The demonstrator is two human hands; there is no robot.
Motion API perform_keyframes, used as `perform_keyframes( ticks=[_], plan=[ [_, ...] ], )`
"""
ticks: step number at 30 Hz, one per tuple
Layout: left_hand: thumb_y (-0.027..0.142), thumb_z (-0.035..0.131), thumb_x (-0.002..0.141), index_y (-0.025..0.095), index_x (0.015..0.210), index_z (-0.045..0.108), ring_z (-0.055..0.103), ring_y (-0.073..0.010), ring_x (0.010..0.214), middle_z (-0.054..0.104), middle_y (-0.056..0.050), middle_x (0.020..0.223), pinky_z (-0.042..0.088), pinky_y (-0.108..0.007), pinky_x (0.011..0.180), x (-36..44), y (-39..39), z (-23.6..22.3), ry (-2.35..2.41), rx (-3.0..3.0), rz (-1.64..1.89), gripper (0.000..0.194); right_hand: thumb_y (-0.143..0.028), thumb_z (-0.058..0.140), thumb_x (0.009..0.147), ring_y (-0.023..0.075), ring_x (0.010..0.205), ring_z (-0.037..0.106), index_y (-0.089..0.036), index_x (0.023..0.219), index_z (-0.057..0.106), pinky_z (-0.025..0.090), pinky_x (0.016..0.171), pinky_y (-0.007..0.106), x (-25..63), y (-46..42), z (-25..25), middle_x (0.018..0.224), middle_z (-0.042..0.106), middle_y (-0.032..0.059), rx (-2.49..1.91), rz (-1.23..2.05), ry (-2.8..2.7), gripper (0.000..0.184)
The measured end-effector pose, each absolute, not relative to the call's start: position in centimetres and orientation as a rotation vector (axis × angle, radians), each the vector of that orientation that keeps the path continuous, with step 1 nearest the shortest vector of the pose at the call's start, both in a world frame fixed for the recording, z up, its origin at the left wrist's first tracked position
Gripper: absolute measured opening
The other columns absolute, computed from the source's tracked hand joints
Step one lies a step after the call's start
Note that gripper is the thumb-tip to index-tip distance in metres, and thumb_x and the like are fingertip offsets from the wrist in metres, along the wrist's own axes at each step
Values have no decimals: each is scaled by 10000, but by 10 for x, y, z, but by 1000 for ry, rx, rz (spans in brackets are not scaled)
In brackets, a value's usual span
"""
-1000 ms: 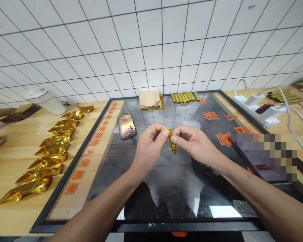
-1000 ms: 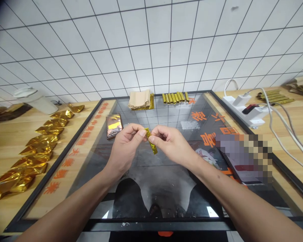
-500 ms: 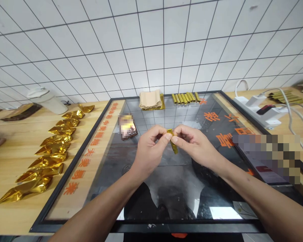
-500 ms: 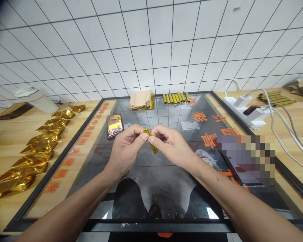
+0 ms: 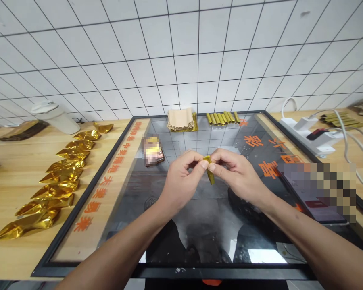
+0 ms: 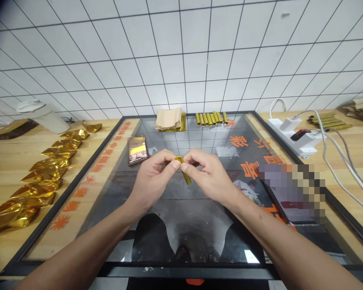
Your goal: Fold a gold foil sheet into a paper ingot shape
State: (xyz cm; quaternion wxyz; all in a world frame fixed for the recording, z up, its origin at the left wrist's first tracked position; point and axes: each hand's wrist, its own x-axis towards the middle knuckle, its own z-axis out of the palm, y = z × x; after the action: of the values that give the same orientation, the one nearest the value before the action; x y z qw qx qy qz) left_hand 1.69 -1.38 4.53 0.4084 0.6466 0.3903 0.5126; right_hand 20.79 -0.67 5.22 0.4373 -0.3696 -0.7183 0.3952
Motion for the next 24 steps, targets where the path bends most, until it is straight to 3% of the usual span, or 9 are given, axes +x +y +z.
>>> perform_keyframes(
  ticks=[24],
  plan=[
    [261, 677, 1015, 199, 864, 667, 567, -151, 811, 630, 1, 856, 443, -287, 766, 13, -14, 45, 933, 1675, 1301, 164, -314, 669, 1059, 152, 756, 557, -221, 867, 646, 439, 712, 302, 210, -7, 55, 807, 606, -19, -849, 893, -1822, 215]
  ],
)
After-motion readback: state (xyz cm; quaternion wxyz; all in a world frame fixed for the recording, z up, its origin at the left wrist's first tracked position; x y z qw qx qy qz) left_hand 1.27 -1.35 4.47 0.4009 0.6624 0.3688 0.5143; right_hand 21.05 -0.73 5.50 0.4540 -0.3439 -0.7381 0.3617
